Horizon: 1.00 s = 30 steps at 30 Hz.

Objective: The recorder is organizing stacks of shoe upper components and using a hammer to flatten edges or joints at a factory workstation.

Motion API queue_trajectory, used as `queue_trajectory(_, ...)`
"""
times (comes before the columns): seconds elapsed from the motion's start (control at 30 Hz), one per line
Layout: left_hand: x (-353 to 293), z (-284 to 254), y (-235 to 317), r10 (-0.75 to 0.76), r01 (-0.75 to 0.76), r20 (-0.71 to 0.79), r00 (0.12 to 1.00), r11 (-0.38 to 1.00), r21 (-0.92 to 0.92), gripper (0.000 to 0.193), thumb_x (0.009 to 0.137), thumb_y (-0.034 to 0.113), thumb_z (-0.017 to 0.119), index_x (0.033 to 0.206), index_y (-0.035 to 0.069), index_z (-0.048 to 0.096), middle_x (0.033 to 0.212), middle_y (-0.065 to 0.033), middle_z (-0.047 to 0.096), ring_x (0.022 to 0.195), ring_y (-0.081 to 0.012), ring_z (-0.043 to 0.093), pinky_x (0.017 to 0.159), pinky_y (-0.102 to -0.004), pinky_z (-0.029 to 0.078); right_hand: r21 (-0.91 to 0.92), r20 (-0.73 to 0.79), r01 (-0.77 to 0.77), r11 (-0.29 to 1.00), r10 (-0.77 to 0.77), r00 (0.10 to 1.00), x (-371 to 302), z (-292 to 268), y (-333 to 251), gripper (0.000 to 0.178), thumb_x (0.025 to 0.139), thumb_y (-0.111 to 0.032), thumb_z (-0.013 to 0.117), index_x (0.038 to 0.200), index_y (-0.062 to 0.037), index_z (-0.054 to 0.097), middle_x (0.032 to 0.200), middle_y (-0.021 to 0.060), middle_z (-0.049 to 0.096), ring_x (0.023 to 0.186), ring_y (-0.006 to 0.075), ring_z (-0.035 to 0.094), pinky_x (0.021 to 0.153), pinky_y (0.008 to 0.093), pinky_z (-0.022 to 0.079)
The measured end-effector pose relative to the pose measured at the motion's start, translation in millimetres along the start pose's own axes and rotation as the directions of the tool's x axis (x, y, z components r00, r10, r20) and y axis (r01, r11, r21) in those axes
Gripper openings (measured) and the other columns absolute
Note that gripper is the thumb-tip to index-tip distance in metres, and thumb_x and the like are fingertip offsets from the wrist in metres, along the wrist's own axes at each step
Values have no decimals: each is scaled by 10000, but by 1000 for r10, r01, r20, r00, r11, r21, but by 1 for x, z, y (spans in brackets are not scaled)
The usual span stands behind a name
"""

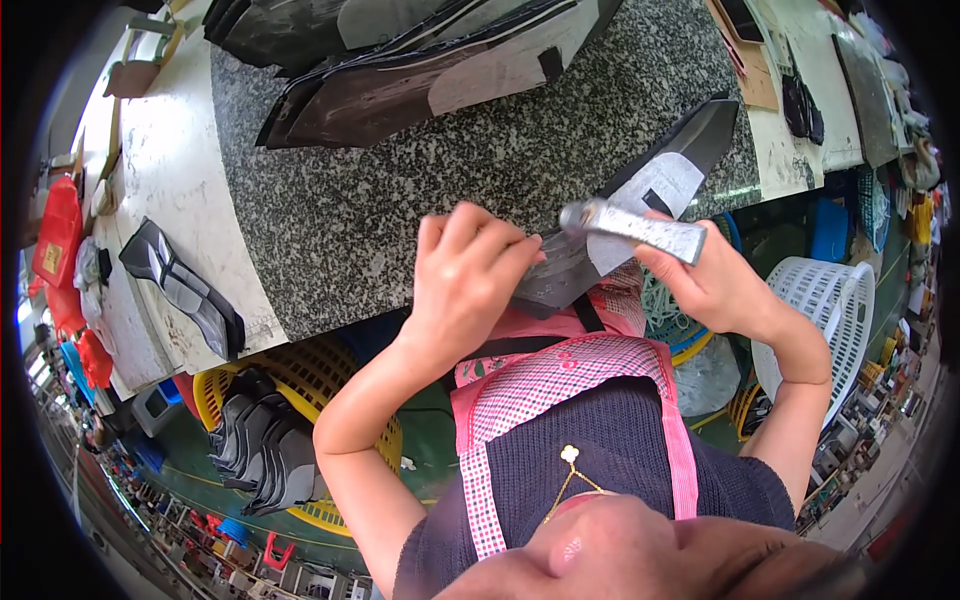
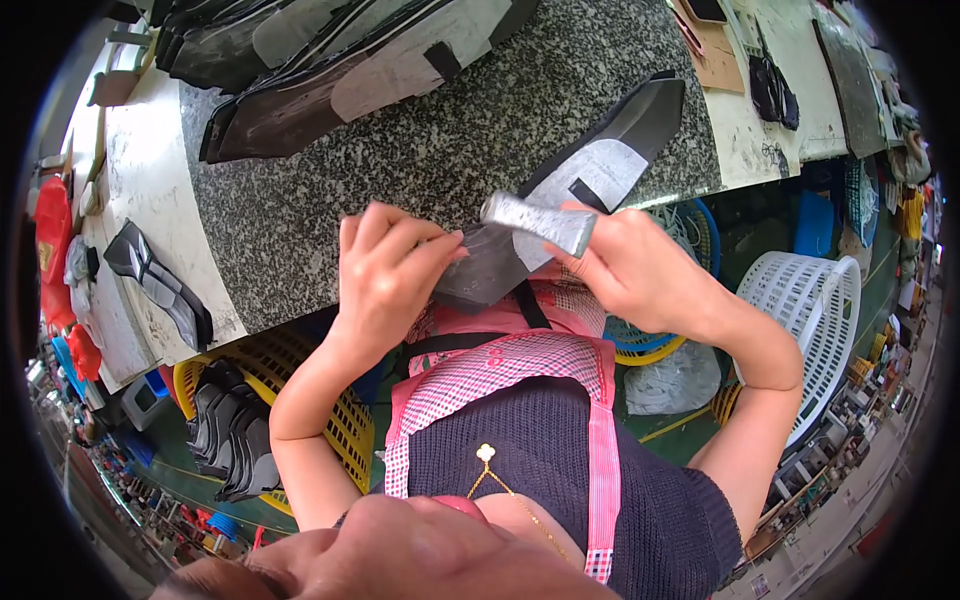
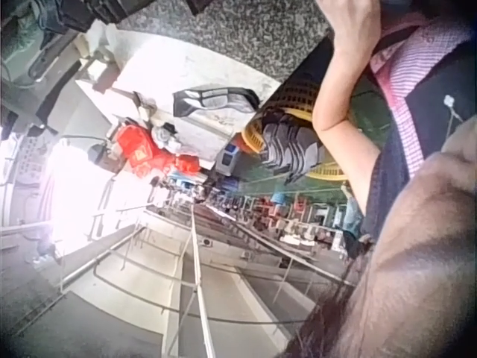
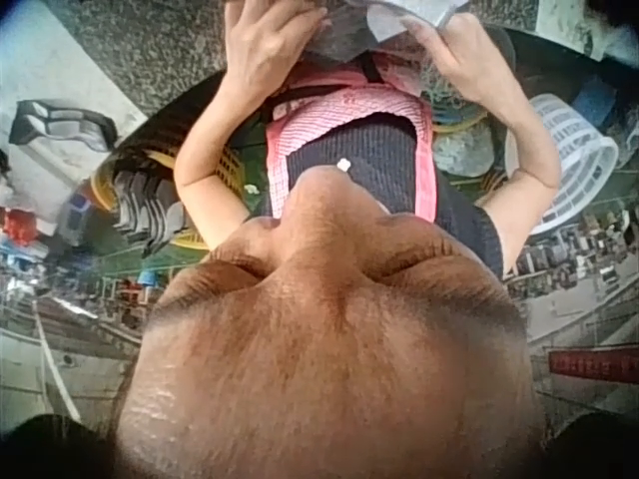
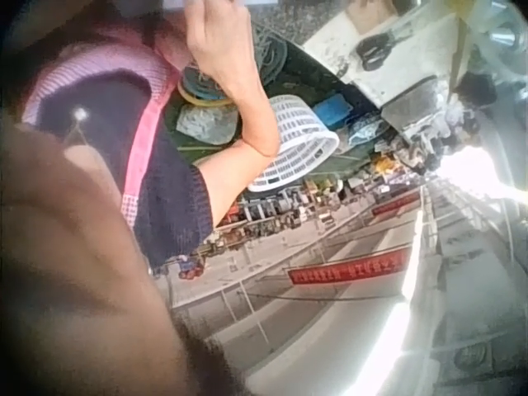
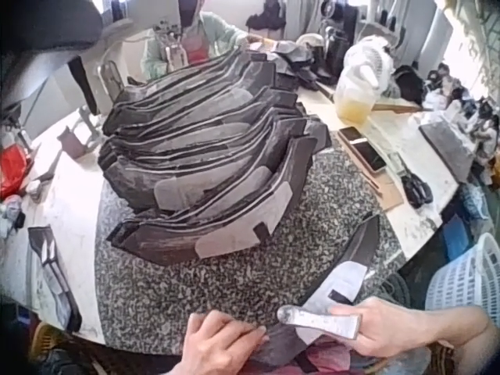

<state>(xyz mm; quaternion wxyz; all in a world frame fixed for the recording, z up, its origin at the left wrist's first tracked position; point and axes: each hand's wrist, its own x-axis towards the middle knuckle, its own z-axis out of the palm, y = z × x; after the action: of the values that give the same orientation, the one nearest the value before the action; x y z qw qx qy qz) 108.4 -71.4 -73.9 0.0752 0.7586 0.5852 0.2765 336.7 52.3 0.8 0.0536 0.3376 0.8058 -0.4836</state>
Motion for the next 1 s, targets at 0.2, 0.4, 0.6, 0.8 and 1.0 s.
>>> queue_trajectory(0.2,-7,3,2,-22,31,-123,992,997,68,180,726,220,759,868,122,709,851,51,623,820,-171,545,738,-349,374,-31,140,-60,998,64,988,-3,13,3,208,814,13,644,990,30,535,658,215,535,560,324,568,564,397,444)
queue_trajectory(0.4,-15,6,3,-271,254,-129,954,958,-134,178,676,194,823,809,150,714,761,78,611,784,-168,522,696,-351,345,17,-40,100,995,-99,994,8,13,7,128,842,-24,553,951,19,503,668,229,562,666,455,601,545,457,459)
queue_trajectory(0.6,-16,6,11,-83,84,-142,986,996,2,143,726,141,742,848,96,683,789,26,590,788,-178,520,695,-346,359,-63,29,152,986,-151,988,0,21,9,169,858,-74,610,914,6,472,674,215,560,664,447,598,547,449,455)
queue_trajectory(0.8,-17,6,20,64,-49,-56,996,972,232,115,745,74,676,841,18,649,783,-30,546,799,-182,522,636,-311,382,-62,4,239,969,-240,971,4,20,6,183,863,-95,613,926,-5,467,659,214,547,675,450,592,554,463,452)
queue_trajectory(1.0,-22,10,24,92,-68,-47,995,928,365,141,753,93,668,866,8,656,778,-27,546,784,-169,522,636,-301,385,-62,-3,274,960,-274,962,6,19,9,185,886,-128,586,930,-6,454,656,224,555,660,446,600,554,491,455)
